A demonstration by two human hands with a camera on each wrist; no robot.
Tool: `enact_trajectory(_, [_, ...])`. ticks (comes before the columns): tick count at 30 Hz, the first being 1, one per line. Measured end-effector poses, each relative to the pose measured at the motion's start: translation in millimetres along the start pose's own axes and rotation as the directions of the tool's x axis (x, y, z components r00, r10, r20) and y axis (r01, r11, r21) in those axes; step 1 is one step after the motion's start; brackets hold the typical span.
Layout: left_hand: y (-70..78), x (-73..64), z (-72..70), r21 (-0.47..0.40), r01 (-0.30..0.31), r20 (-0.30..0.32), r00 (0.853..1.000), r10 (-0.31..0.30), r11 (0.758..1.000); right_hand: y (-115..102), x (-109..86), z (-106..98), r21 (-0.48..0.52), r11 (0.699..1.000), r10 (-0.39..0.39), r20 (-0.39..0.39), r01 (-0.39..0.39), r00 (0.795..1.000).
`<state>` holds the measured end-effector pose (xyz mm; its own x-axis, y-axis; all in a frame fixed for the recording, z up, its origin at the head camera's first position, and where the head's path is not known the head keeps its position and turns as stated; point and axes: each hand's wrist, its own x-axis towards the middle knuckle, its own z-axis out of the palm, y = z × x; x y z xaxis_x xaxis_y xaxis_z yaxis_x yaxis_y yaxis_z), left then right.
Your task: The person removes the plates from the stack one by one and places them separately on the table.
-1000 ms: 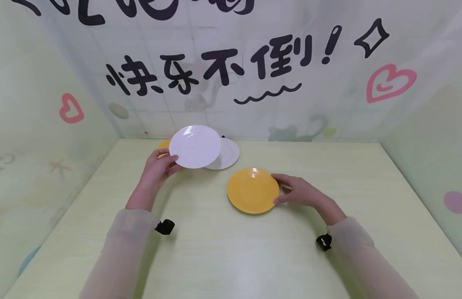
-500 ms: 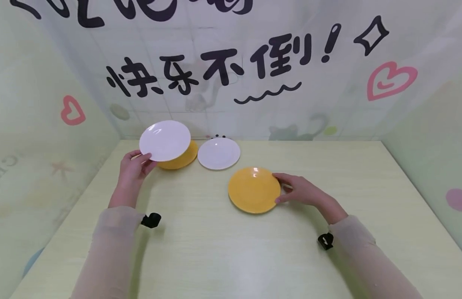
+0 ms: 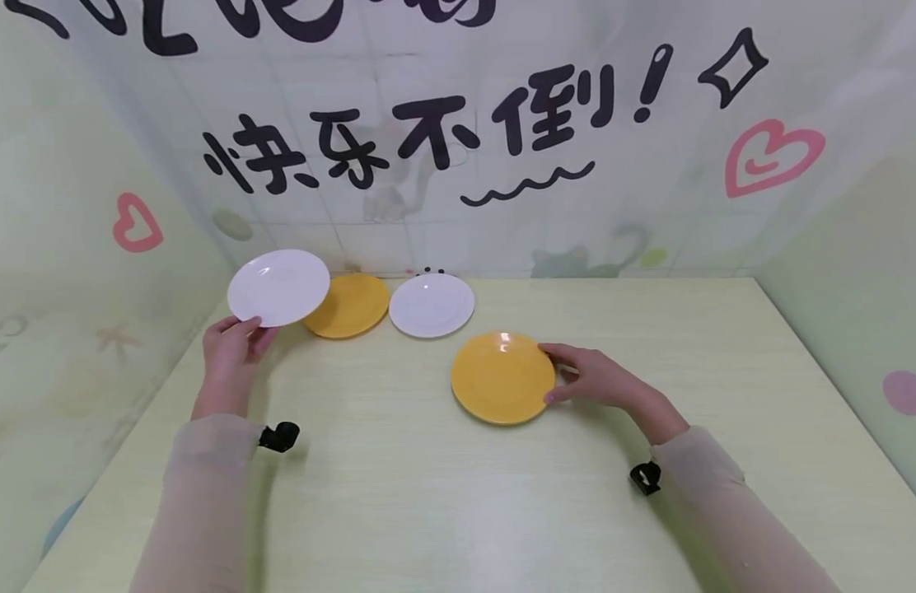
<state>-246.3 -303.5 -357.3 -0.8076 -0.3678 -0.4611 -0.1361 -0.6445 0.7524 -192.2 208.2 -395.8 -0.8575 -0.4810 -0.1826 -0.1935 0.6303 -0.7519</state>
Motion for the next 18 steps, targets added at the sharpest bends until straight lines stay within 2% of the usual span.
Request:
enact_trajectory(11, [0.7, 17.0, -21.5, -0.073, -0.015, -0.131, 0.991, 0.005, 0.997, -1.9, -0.3, -0.7, -0.012, 1.0, 0.003, 0.0, -0.003, 1.0])
enact_trajectory(18, [2.1, 25.0, -30.2, -0.031, 0.019, -0.173, 0.985, -0.024, 0.999, -1.4, -0.5, -0.6, -0.014, 1.0, 0.006, -0.001, -0.006, 1.0])
